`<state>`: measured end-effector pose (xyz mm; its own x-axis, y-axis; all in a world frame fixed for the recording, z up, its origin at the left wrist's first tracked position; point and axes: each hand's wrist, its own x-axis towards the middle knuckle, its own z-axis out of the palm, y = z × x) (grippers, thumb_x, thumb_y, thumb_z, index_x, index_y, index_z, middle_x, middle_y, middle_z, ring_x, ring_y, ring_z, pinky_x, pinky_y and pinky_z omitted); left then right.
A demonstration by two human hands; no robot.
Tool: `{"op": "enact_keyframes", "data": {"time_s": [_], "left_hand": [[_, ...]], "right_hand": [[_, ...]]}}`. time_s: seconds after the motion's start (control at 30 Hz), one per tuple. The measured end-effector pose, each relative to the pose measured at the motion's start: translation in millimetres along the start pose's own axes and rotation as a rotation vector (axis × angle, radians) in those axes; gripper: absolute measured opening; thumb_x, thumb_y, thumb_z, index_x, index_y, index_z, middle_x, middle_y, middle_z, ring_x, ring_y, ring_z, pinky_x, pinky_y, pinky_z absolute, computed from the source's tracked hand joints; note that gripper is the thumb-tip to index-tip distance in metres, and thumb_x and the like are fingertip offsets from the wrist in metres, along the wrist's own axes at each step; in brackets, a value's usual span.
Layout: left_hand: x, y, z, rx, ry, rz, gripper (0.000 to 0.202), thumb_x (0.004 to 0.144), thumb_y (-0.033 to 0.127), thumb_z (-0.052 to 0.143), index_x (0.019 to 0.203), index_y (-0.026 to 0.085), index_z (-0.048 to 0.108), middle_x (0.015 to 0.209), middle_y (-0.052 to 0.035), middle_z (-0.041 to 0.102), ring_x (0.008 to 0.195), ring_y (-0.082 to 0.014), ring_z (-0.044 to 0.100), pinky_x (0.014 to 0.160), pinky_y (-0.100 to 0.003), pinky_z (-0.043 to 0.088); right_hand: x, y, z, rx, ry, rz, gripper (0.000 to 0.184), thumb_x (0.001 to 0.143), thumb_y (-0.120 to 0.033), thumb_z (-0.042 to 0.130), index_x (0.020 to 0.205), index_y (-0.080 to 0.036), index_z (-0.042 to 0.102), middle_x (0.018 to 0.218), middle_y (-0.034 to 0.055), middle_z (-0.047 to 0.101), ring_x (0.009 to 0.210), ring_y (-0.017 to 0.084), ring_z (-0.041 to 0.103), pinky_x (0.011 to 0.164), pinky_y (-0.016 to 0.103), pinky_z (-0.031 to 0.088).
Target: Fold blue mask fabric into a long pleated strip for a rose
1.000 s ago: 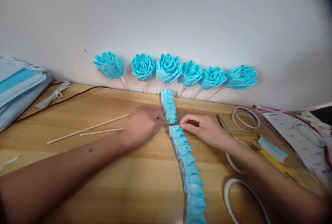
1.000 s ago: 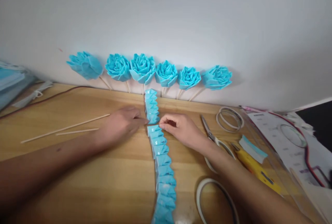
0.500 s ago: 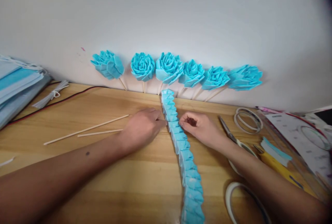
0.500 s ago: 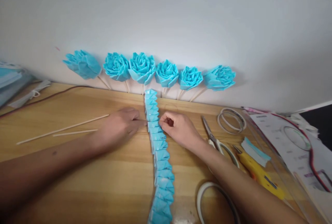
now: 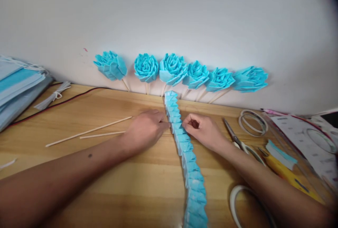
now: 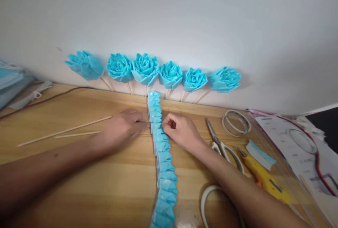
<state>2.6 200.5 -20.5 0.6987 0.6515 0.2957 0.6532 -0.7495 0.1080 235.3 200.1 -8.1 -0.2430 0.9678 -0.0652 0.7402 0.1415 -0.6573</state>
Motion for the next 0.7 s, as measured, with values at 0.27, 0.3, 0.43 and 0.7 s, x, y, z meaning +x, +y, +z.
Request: {"op": "enact_keyframes", "data": {"time_s": [0.27,0.3,0.43,0.7], "left_hand": [[0.4,0.1,-1.1,0.008,0.025,0.008,0.033,0.099,0.016,0.043,0.092,0.018,0.075,0.073,-0.0051,0.06,0.071,-0.0187,0.054,0.063,-0.03,0.037],[0.1,0.2,-1.3,0.005,0.027,0.006,0.033,0.099,0.017,0.043,0.092,0.018,0.075,0.072,-0.005,0.059,0.071,-0.0185,0.054,0.063,-0.03,0.037],[-0.6,0.4,-1.8,-0.005,0.028,0.015,0.033,0.099,0.017,0.044,0.088,0.016,0.075,0.071,-0.0051,0.058,0.07,-0.0184,0.053,0.062,-0.03,0.037],[-2.1,-0.7,-2.5,-0.006,0.09,0.037,0.033,0.099,0.017,0.043,0.085,0.015,0.073,0.073,-0.0055,0.062,0.07,-0.0185,0.055,0.061,-0.03,0.039]], "right_hand": [[0.0,10.4,-9.6,0.184,-0.092,-0.072,0.027,0.084,-0.043,0.061,0.077,-0.019,0.068,0.074,0.0007,0.068,0.066,0.013,0.056,0.061,0.025,0.04],[0.5,9.9,-8.0,0.168,-0.077,-0.065,0.027,0.084,-0.043,0.061,0.076,-0.019,0.067,0.072,0.0007,0.068,0.065,0.013,0.055,0.061,0.026,0.04],[0.7,5.2,-0.5,0.105,-0.023,-0.004,0.023,0.08,-0.039,0.06,0.072,-0.019,0.066,0.066,-0.0005,0.065,0.06,0.013,0.053,0.058,0.026,0.038],[-2.9,-3.7,8.3,0.003,0.098,0.109,0.012,0.074,-0.03,0.059,0.067,-0.021,0.065,0.063,-0.0023,0.065,0.056,0.012,0.053,0.056,0.025,0.037]]}}
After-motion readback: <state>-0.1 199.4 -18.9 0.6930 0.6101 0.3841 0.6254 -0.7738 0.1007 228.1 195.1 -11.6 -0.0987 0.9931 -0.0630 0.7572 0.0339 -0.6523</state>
